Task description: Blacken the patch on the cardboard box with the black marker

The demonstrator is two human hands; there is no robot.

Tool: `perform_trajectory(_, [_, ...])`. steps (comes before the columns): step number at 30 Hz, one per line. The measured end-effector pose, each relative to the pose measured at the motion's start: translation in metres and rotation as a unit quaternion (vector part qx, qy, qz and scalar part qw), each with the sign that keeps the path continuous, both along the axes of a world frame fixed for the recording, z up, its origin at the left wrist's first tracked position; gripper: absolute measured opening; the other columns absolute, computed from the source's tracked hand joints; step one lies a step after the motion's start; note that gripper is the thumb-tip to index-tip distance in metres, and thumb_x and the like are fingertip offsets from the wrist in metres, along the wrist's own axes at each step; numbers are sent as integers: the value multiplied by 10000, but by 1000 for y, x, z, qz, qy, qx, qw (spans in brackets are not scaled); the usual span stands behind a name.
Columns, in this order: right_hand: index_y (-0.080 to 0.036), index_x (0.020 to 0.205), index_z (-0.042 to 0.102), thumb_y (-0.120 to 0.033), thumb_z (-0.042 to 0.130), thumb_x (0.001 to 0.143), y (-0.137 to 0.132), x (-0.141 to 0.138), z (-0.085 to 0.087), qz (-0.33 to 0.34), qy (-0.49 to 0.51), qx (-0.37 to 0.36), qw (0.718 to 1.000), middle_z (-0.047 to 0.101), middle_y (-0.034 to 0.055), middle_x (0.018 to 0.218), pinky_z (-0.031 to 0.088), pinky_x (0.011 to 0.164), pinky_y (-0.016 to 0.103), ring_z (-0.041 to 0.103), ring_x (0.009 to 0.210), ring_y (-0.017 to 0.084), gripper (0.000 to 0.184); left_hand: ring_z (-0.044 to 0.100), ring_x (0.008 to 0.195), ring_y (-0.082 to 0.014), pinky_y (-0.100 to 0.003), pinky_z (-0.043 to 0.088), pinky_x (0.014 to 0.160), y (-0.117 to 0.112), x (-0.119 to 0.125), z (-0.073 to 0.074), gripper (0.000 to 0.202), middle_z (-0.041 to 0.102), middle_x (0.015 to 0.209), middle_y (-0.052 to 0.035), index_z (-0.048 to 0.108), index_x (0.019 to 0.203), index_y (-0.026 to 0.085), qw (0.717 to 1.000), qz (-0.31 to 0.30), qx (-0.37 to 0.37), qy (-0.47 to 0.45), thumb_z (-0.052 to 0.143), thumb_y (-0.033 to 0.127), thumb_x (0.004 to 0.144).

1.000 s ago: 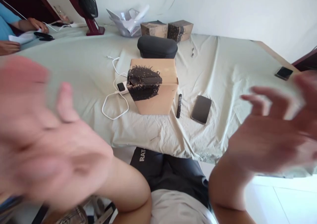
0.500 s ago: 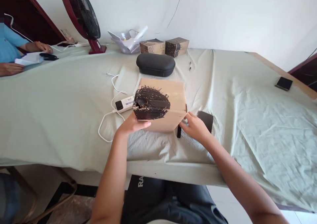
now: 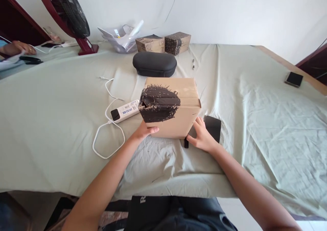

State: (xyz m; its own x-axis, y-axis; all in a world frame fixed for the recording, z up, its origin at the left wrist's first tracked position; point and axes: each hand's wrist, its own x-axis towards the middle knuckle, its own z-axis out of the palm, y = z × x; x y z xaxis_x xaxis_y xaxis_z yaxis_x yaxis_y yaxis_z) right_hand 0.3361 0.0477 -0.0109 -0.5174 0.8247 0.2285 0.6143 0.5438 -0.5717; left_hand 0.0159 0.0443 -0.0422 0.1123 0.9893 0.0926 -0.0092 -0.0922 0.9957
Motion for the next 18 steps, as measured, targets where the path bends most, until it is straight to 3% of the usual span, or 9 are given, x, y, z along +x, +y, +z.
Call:
perform_trajectory(3, [-276, 1734, 303, -488, 620, 1007, 5, 10, 0, 43, 44, -37, 997, 406, 185, 1740, 327, 1287, 735, 412, 1579, 443, 821, 691, 1310, -487, -703, 506, 1187, -5, 3, -10, 827, 802, 1203, -165, 748, 1280, 228, 999, 37, -7, -28, 823, 771, 662])
perform_trajectory(5, [-344, 1784, 127, -572, 576, 1053, 5, 13, 3, 48, 86, -39, 994, 361, 150, 1789, 308, 1317, 710, 364, 1639, 420, 887, 671, 1351, -471, -705, 460, 1234, -6, 8, -10, 857, 797, 1209, -162, 715, 1345, 241, 998, 52, -8, -44, 791, 791, 692])
perform_trajectory(7, [-367, 1788, 74, -588, 562, 1069, -2, 14, 5, 22, 101, -4, 995, 372, 145, 1787, 340, 1310, 696, 388, 1635, 412, 897, 672, 1357, -447, -686, 432, 1266, -6, 15, -7, 887, 793, 1214, -158, 684, 1386, 244, 997, 55, -8, -58, 789, 794, 698])
perform_trajectory(9, [-352, 1785, 127, -528, 565, 1078, -21, 15, 7, -15, 75, 55, 996, 428, 166, 1745, 397, 1271, 696, 454, 1590, 419, 850, 668, 1367, -428, -657, 423, 1282, -6, 22, -4, 932, 783, 1231, -158, 658, 1410, 240, 996, 55, -10, -70, 797, 802, 680])
perform_trajectory(11, [-325, 1781, 175, -431, 580, 1070, -49, 17, 6, -11, 18, 111, 994, 474, 194, 1705, 413, 1246, 712, 493, 1559, 434, 825, 642, 1404, -424, -634, 430, 1282, -4, 26, -3, 986, 767, 1264, -165, 641, 1421, 238, 995, 56, -12, -81, 810, 815, 641])
perform_trajectory(14, [-276, 1779, 230, -378, 590, 1059, -99, 23, 3, 131, -75, 124, 981, 493, 202, 1712, 344, 1287, 737, 471, 1590, 436, 812, 590, 1467, -426, -614, 442, 1278, -3, 26, -7, 1024, 750, 1303, -161, 627, 1433, 256, 994, 56, -19, -92, 827, 820, 601])
perform_trajectory(16, [-256, 1749, 342, -382, 591, 1073, -125, 25, 0, 234, -129, 88, 960, 478, 154, 1745, 291, 1333, 718, 411, 1641, 409, 732, 572, 1487, -428, -611, 435, 1286, -2, 25, -12, 1019, 747, 1317, -149, 625, 1439, 272, 994, 54, -23, -95, 837, 805, 596])
perform_trajectory(18, [-258, 1718, 422, -364, 631, 1064, -140, 24, -3, 290, -167, 59, 940, 432, 106, 1782, 249, 1365, 693, 342, 1682, 389, 694, 568, 1491, -431, -605, 416, 1302, -1, 23, -16, 998, 748, 1318, -142, 634, 1431, 274, 994, 54, -24, -92, 858, 770, 594])
